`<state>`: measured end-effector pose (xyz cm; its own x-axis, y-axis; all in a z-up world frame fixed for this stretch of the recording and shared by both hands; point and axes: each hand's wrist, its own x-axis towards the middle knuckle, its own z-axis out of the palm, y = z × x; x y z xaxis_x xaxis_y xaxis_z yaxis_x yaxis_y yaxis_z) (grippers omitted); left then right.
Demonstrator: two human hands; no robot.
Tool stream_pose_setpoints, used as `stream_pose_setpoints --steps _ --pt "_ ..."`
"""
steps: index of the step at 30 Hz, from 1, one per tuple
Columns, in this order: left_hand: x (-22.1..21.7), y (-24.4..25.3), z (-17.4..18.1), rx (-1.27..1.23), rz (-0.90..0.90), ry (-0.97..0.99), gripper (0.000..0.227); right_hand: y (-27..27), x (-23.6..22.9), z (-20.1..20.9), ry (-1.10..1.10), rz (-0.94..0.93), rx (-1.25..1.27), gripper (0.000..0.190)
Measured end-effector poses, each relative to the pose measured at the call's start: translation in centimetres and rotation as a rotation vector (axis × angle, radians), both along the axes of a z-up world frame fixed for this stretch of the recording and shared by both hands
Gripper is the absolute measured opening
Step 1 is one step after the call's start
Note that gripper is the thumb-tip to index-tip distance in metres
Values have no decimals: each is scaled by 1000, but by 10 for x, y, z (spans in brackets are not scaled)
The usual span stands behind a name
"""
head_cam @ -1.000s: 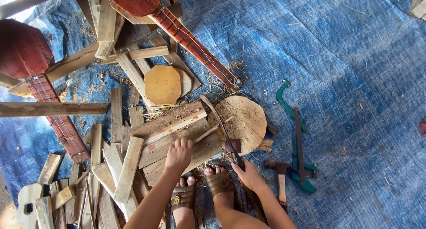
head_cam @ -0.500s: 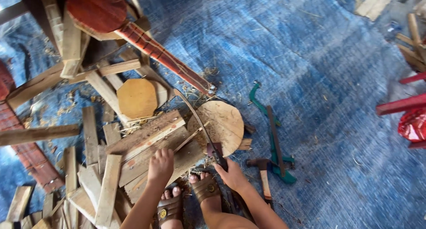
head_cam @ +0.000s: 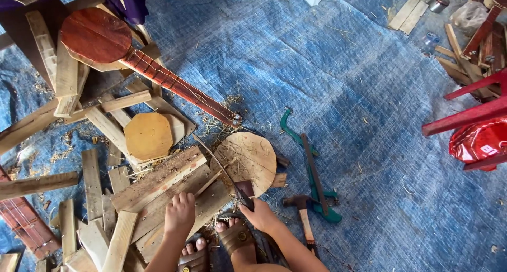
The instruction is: Shaping and smoothing a wooden instrument component using a blade and sandpaper
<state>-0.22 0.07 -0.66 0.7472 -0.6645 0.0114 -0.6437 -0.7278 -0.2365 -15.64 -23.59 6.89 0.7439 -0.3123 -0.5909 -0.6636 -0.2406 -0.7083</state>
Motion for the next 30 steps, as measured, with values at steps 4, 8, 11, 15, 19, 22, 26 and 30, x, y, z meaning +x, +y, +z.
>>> stream_pose_setpoints --steps 4,8,11,15,19,22,26,30 --pt "3 -1 5 46 10 70 21 -1 2 7 25 10 16 33" --pt "4 -1 10 71 26 116 22 1 2 8 15 -5 55 33" --pt "4 -2 13 102 28 133 25 3 2 16 12 -8 59 31" --pt "6 1 8 92 35 143 27 6 4 15 23 -18 78 33" --pt "6 0 8 113 27 135 29 6 2 23 0 -58 119 31" --pt "6 0 6 126 32 194 33 6 5 34 19 -25 79 32" --pt "8 0 8 110 30 148 27 8 10 46 -50 -52 116 29" --pt "5 0 11 101 30 149 25 10 8 39 -78 -43 103 31"
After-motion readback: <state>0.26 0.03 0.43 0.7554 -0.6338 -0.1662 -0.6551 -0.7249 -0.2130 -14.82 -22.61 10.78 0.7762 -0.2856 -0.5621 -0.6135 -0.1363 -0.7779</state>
